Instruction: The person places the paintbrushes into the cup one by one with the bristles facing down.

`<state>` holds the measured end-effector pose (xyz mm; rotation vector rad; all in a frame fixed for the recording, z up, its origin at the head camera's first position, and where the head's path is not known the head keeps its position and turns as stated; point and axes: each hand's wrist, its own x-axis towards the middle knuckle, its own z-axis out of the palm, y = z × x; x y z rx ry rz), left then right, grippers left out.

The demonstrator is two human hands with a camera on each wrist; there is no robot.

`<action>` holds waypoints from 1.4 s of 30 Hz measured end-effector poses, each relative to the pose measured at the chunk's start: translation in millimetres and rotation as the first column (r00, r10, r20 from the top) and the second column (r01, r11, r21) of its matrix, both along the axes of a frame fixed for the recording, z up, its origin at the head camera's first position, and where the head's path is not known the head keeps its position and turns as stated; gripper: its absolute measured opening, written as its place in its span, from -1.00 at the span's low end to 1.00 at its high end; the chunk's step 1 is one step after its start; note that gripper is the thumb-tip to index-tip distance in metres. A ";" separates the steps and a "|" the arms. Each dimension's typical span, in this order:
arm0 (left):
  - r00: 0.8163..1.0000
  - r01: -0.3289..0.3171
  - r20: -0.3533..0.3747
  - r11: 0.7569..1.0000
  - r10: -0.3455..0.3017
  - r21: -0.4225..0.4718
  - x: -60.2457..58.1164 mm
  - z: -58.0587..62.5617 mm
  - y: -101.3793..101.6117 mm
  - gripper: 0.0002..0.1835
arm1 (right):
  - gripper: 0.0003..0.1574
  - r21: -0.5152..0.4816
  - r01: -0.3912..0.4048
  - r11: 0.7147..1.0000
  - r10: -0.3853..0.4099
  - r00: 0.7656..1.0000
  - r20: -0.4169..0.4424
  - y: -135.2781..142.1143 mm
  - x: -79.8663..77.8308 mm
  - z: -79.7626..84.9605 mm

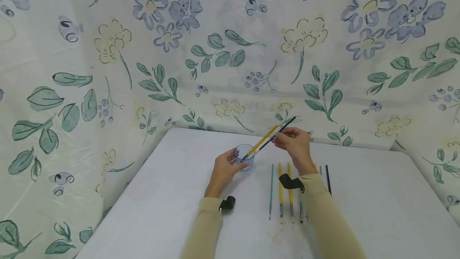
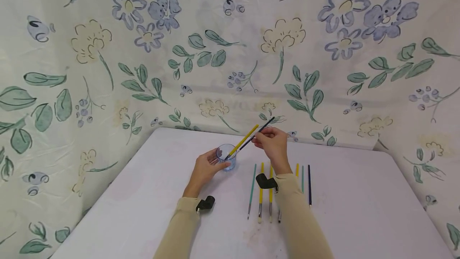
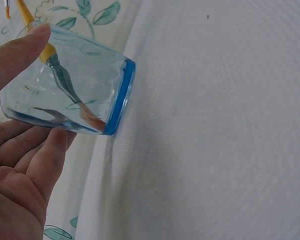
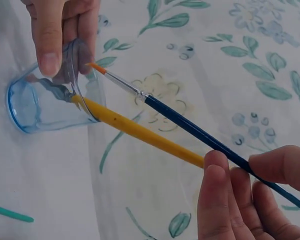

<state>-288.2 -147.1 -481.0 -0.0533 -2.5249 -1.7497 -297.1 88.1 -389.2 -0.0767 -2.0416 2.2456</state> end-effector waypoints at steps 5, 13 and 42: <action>1.000 -0.009 0.006 1.000 0.009 -0.016 0.0 -0.2 0.5 -0.14 | -0.74 -0.005 0.030 1.000 -0.030 0.999 0.014 -10.8 -4.1 -2.6; 1.000 0.003 -0.013 1.000 -0.003 -0.009 -1.4 -3.4 -0.2 -0.13 | -0.77 0.026 0.034 0.999 -0.034 0.999 0.010 -21.1 -7.2 -9.0; 1.000 -0.018 -0.004 0.999 0.018 -0.035 0.5 0.6 1.1 -0.16 | -0.70 0.113 -0.007 0.994 0.002 0.999 0.042 -31.3 -5.9 -21.7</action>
